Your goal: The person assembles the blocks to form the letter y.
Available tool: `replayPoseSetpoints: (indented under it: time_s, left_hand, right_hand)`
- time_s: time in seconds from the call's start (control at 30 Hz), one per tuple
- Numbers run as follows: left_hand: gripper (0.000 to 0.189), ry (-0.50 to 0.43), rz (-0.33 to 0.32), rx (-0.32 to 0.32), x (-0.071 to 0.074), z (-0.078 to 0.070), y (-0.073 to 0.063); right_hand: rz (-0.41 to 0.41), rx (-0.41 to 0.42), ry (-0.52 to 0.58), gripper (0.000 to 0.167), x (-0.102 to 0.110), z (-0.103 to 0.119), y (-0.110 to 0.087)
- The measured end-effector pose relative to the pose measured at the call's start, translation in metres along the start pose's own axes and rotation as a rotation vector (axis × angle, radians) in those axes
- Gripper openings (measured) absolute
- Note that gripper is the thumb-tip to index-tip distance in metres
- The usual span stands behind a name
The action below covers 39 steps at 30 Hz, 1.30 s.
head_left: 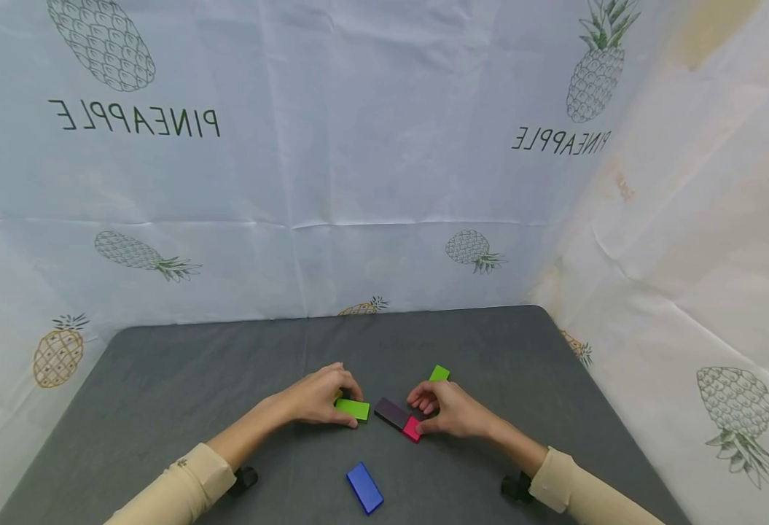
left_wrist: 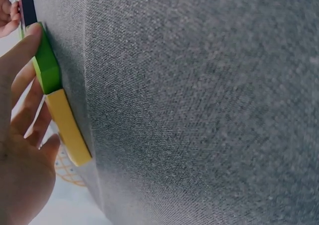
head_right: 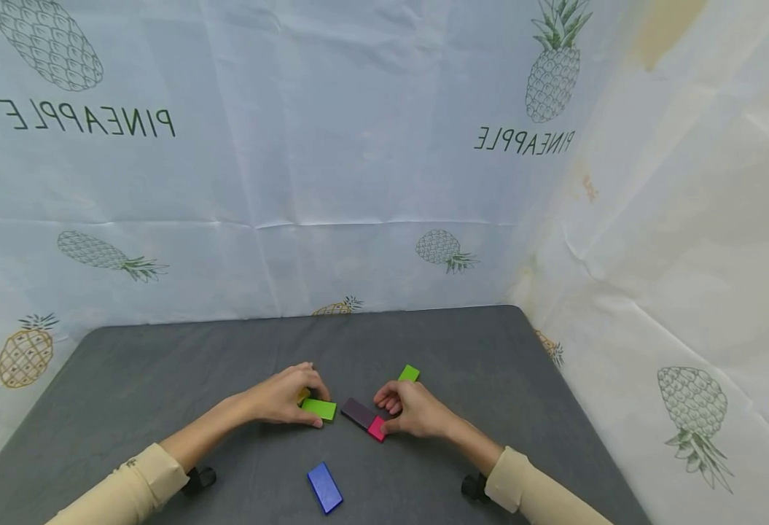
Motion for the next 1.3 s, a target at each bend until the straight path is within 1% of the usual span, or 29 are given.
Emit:
replayPoseSetpoints:
  time_s: [0.2,0.43,0.6,0.7,0.87,1.07,1.2,1.3]
  left_hand:
    - [0.025,-0.009,-0.007,-0.029,0.000,0.001,0.002]
    - [0.024,-0.030,-0.045,-0.096,0.003,0.003,0.005]
    - [0.023,-0.059,-0.055,-0.111,0.003,0.005,0.009]
    - [0.023,-0.060,-0.058,-0.121,0.002,0.007,0.012]
    - [0.023,-0.063,-0.040,-0.110,0.001,0.008,0.016]
    - [0.024,-0.052,-0.007,-0.080,-0.001,0.007,0.018]
    - [0.026,-0.035,-0.007,-0.064,-0.002,0.008,0.020]
    - [0.027,-0.029,-0.012,-0.066,-0.002,0.007,0.021]
  right_hand:
    - [0.000,0.006,-0.002,0.042,0.000,0.000,0.000]
    - [0.001,0.006,0.003,0.042,0.000,-0.001,0.000]
    - [0.003,0.008,0.003,0.042,0.001,-0.001,0.000]
    - [0.003,0.012,0.002,0.042,0.000,0.000,0.000]
    - [-0.004,0.012,0.002,0.042,0.001,0.000,0.000]
    - [-0.006,0.019,-0.001,0.042,0.001,0.000,-0.001]
    - [-0.007,0.022,0.000,0.042,0.001,0.000,0.000]
    - [-0.007,0.024,-0.001,0.042,0.001,-0.001,0.000]
Point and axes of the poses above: each hand's wrist, its own y-axis towards the middle knuckle, its own x-axis out of the back of the hand, z = x × y, the point moved 2 cm from there along y, towards the middle knuckle, and after that the axes turned 14 degrees about -x, right-handed, at the moved point
